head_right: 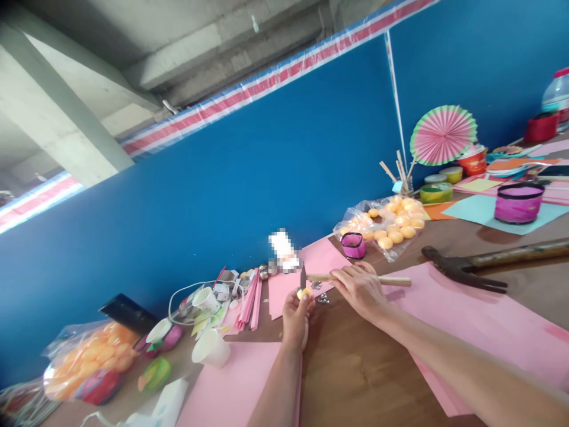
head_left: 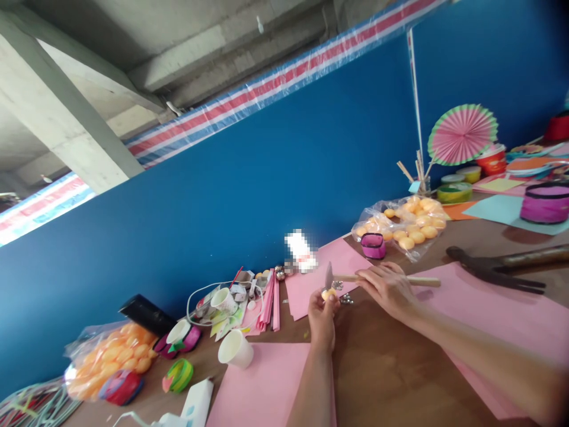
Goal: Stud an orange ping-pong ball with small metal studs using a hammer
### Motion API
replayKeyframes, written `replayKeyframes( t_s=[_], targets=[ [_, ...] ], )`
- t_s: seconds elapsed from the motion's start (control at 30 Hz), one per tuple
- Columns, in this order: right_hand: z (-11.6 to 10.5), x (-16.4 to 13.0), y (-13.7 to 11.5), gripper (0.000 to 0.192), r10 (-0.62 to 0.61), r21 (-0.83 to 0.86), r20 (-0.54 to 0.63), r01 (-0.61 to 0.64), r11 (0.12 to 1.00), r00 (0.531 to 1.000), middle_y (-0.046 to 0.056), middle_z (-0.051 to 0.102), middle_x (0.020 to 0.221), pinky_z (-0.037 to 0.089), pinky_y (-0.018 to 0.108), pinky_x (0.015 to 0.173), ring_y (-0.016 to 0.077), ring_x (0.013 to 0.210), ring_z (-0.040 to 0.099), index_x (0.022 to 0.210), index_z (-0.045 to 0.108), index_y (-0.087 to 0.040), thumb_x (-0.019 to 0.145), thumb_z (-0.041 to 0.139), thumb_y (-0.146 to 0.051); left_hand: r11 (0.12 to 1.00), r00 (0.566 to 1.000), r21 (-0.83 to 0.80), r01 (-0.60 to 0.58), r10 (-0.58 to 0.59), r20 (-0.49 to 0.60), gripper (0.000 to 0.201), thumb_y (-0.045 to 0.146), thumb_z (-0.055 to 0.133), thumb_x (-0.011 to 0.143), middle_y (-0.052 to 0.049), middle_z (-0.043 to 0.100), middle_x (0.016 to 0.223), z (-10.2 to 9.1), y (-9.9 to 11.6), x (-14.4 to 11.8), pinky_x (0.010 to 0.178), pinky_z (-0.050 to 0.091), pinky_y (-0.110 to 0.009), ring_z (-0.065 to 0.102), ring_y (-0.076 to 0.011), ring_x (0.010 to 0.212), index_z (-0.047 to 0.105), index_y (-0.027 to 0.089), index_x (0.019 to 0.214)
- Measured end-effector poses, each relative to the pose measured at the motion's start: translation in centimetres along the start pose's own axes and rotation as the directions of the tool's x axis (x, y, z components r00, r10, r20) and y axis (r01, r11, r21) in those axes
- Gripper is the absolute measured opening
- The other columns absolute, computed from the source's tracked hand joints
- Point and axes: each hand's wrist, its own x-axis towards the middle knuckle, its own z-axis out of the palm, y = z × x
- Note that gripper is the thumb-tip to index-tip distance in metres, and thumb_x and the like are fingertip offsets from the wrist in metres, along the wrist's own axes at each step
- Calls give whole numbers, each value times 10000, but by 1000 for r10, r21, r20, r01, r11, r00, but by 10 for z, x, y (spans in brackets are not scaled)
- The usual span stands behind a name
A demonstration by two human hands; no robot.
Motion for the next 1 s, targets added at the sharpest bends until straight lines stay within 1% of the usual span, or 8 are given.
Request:
replayKeyframes(
  t_s=[0.27,0.4,0.57,0.67,0.83,1.0],
  targets=[
    [-4,1,2,195,20,4,-7,-20,1000,1000,30,667,800,290,321,837,151,756,582,915,608,-207,890,433,-288,1000,1000,0,17,-17,0,351,392,663,690,-41,616,873,1,1,0,755,470,-256,597,-105,766,604,158,945],
    [-2,0,0,200,4,5,22,-4,1000,1000,19,657,746,286,321,826,143,712,570,900,615,-214,893,429,-289,1000,1000,-7,-1,1,22,354,379,651,707,-42,618,876,1,1,0,765,467,-256,595,-106,780,608,160,982],
    [-2,1,-1,194,6,17,-12,-6,1000,1000,33,660,777,285,319,832,151,739,570,916,607,-205,891,431,-283,1000,999,14,-16,15,45,390,360,662,697,-47,631,901,1,3,-2,782,461,-263,594,-117,805,607,167,1031],
    [-3,1,-1,202,-12,1,-7,12,1000,1000,24,658,737,292,319,817,143,697,570,899,620,-213,890,432,-289,999,997,17,-37,36,62,406,337,679,683,-46,635,894,2,4,-2,782,459,-265,593,-122,807,608,170,1047],
    [-1,0,0,197,1,-6,-12,-1,1000,1000,29,663,778,289,330,842,156,750,577,932,613,-215,887,441,-300,1000,999,0,-14,14,30,489,318,701,660,-56,632,976,1,3,-2,809,448,-269,589,-133,870,576,198,1117],
    [0,0,-1,210,-25,-14,-16,25,1000,1000,21,657,729,289,327,829,143,692,568,883,628,-218,890,433,-298,1000,1000,2,-17,17,15,512,307,720,639,-48,628,943,1,1,-1,789,453,-260,591,-123,834,563,194,1113]
  ],
)
